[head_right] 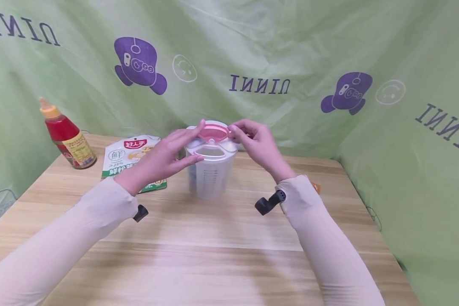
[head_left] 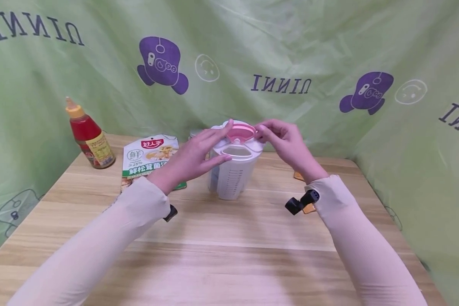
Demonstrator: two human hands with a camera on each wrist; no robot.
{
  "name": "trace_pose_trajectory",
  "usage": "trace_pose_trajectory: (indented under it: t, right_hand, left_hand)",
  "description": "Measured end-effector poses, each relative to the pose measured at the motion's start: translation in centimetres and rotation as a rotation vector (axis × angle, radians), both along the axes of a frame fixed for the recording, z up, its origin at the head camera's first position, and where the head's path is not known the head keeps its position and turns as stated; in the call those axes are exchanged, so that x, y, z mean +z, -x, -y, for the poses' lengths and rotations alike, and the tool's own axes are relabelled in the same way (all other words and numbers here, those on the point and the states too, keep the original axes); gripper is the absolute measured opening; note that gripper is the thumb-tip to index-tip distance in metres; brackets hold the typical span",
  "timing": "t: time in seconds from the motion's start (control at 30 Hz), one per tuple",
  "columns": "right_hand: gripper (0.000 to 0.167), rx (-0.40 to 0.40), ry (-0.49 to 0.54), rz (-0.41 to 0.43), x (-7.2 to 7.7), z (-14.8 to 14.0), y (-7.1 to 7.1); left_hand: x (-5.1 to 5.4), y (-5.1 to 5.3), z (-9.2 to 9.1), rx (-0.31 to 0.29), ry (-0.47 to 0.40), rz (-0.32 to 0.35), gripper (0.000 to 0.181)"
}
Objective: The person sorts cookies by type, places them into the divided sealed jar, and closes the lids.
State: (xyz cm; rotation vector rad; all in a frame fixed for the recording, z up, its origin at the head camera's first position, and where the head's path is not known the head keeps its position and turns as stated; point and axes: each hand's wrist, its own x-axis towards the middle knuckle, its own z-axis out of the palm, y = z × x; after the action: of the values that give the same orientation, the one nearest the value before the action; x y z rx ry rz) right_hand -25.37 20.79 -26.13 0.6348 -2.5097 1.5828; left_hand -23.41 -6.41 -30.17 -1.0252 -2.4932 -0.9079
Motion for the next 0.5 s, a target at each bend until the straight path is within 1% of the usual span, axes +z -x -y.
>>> trace_pose_trajectory:
  t: [0.07,0.13,0.23,0.33,0.43,0.5]
  right_hand:
    - [0.028,-0.011,0.037,-0.007,-0.2,-1.1,0.1]
    - [0.028,-0.039,0.062,-0.015,-0.5,-2.3,0.3]
    - [0.031,-0.095,0.051,0.002,-1.5,-4.4,0.7]
    - [0.035,-0.159,-0.053,0.054,-3.0,-6.8,1.1]
    - [0.034,-0.219,-0.247,0.098,-4.7,-9.2,1.6]
    - [0.031,-0.24,-0.388,0.105,-6.0,-10.7,1.9]
  left_hand:
    - [0.0,0.0,0.0,-0.007,-0.006,-0.003,0.084]
    - [0.1,0.0,-0.1,-0.011,-0.012,-0.004,0.084]
    - [0.2,-0.1,0.0,-0.011,-0.019,0.0,0.084]
    - [0.2,-0.1,0.0,-0.009,-0.023,0.012,0.084]
    - [0.0,-0.1,0.0,-0.008,-0.027,0.021,0.084]
    - [0.0,-0.1,-0.1,-0.009,-0.03,0.021,0.084]
